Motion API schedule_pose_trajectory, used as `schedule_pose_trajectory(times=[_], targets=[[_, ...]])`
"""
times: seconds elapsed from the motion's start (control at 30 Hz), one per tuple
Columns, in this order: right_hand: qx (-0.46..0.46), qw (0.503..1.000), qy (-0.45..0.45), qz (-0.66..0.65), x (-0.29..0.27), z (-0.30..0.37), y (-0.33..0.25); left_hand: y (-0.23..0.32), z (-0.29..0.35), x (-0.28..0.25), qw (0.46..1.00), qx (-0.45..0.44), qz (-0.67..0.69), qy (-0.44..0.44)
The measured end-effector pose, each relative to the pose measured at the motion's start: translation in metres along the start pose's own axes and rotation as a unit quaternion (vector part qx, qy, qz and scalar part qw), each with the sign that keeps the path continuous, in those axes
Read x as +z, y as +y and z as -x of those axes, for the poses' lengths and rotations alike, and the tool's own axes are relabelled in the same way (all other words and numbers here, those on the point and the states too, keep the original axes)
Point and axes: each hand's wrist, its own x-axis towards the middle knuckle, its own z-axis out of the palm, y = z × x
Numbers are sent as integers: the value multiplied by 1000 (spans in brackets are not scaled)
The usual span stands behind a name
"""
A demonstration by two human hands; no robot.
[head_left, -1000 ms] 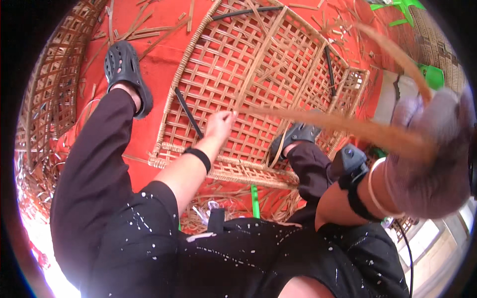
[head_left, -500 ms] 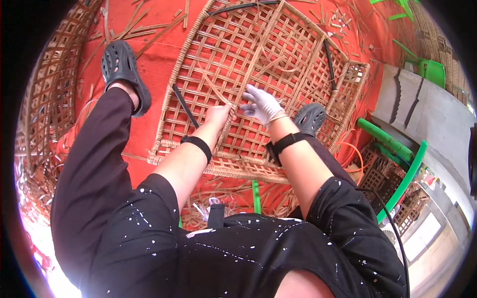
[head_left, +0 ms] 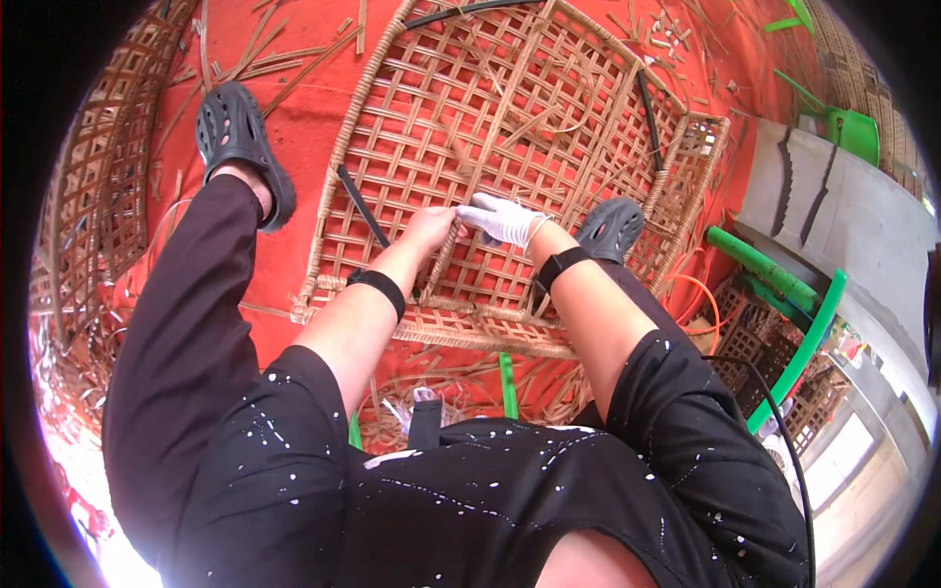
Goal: The recorder is weaving bamboo or rattan strips into a furniture frame.
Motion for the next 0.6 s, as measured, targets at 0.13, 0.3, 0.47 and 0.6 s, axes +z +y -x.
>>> schedule_pose_trajectory(times=[0.13,0.3,0.47,0.6], targets=[[-2,999,13,-49,-5,0,7,8,3,9,1000,5,19,9],[20,995,92,45,-2,4,5,5,1,-5,999,-18,11,-40],[-36,982,185,-2,10,11,27,28,26,7,996,-52,66,16],[-15,980,174,-92,15,13,20,6,5,-1,999,26,30,2]])
